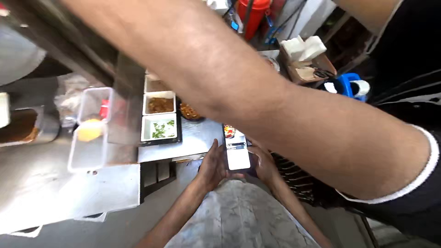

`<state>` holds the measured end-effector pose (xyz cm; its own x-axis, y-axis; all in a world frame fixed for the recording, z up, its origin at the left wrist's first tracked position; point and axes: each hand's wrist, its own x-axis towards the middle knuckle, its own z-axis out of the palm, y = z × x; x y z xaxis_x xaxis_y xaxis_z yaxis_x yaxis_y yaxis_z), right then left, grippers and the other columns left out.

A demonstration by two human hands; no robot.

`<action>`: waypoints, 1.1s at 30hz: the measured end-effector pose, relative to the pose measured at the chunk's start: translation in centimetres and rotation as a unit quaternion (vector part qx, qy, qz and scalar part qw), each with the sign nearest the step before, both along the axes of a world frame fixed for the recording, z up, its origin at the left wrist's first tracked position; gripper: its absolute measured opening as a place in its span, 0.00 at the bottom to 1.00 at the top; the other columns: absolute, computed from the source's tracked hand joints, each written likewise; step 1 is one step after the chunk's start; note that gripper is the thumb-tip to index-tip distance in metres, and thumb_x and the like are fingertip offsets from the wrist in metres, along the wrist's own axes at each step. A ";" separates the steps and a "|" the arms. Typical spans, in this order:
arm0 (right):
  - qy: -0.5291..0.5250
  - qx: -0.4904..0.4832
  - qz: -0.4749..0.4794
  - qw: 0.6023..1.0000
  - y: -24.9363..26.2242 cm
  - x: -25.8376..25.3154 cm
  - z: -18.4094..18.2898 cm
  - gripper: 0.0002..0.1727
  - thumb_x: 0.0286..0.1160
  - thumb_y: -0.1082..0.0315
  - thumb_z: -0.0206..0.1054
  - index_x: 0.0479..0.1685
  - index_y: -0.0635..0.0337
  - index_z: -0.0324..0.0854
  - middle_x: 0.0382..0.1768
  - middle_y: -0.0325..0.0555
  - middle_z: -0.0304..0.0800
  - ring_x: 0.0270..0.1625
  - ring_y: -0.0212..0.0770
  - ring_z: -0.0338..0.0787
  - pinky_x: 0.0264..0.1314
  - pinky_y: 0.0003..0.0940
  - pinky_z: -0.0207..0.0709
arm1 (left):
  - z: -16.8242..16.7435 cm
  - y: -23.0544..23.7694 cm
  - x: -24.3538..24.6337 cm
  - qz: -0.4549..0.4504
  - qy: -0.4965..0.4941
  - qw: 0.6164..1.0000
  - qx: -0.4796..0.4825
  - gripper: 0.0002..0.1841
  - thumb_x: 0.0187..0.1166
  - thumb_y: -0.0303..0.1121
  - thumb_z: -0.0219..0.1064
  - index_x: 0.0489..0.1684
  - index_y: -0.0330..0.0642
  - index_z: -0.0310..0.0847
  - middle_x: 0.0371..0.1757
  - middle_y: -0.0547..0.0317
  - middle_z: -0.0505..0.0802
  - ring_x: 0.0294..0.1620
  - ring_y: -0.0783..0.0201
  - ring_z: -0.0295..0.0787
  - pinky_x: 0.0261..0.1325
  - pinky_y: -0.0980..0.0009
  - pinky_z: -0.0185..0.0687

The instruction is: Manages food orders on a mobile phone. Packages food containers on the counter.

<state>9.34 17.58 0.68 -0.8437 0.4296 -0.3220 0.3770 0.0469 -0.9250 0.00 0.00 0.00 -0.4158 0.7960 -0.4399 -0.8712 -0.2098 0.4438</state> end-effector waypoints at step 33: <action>0.092 -0.217 -0.004 0.972 -6.8 -2.1 -2.2 0.28 0.88 0.51 0.49 0.85 0.44 0.68 0.67 0.50 0.86 0.64 0.46 0.88 0.64 0.46 0.84 | -0.5 -6.9 0.8 0.019 0.066 0.998 0.013 0.39 0.90 0.64 0.25 0.92 0.48 0.52 0.76 0.37 0.81 0.68 0.35 0.85 0.57 0.35 0.88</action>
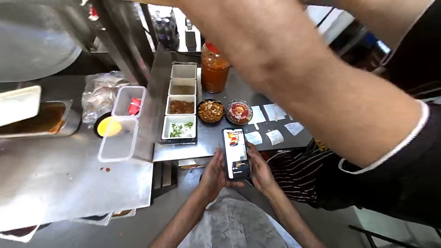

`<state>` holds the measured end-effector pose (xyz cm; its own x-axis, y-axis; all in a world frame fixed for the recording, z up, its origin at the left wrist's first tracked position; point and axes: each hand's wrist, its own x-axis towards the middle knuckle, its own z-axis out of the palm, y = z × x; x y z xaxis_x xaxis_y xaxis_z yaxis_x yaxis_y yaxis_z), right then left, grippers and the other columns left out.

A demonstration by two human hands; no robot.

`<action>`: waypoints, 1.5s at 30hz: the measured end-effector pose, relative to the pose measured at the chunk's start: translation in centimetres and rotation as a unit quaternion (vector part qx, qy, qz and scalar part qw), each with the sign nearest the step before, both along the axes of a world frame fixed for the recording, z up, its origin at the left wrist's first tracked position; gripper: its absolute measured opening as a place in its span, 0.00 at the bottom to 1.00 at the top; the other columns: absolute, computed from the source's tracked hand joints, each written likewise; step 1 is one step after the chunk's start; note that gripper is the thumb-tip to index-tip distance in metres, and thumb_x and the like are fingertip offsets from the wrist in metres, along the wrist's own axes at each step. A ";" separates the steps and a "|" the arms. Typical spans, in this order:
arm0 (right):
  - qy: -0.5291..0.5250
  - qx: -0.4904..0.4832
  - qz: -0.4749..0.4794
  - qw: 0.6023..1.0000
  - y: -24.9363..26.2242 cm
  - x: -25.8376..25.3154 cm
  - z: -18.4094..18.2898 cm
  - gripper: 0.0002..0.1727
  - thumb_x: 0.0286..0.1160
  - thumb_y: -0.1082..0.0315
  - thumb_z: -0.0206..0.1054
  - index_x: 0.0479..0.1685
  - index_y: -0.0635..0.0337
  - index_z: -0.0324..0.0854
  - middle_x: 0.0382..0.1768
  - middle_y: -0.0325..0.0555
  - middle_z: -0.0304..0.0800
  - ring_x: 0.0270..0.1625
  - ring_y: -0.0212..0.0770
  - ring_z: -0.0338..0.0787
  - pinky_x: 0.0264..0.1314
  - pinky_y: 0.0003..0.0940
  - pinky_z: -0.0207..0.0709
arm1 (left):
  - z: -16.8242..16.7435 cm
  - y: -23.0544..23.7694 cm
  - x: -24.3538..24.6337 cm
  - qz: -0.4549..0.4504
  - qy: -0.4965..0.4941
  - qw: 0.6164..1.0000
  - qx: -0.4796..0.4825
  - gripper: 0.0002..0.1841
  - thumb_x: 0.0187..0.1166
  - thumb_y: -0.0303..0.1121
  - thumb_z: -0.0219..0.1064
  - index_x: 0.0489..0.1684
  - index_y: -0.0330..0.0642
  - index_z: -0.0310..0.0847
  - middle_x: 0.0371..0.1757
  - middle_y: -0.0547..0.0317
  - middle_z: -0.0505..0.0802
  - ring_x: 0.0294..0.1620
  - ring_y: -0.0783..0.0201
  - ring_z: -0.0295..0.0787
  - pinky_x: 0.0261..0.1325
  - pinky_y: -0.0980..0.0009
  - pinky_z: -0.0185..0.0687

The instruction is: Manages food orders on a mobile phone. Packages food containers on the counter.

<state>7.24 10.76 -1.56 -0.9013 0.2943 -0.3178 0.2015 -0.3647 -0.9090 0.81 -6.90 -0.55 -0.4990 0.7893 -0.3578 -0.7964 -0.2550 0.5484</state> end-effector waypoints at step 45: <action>-0.048 0.410 -0.117 0.903 6.9 -2.6 -2.1 0.24 0.87 0.51 0.59 0.73 0.52 0.84 0.63 0.58 0.85 0.64 0.51 0.85 0.68 0.52 0.79 | -5.6 11.8 -3.9 0.063 -0.048 0.996 0.046 0.39 0.74 0.76 0.54 0.71 0.56 0.79 0.60 0.56 0.95 0.61 0.57 0.93 0.64 0.51 0.90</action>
<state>4.66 17.62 -3.68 -0.7641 0.6448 0.0203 0.2979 0.3806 -0.8754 -3.05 4.91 -6.16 -0.5638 0.7537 -0.3376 -0.8020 -0.4020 0.4418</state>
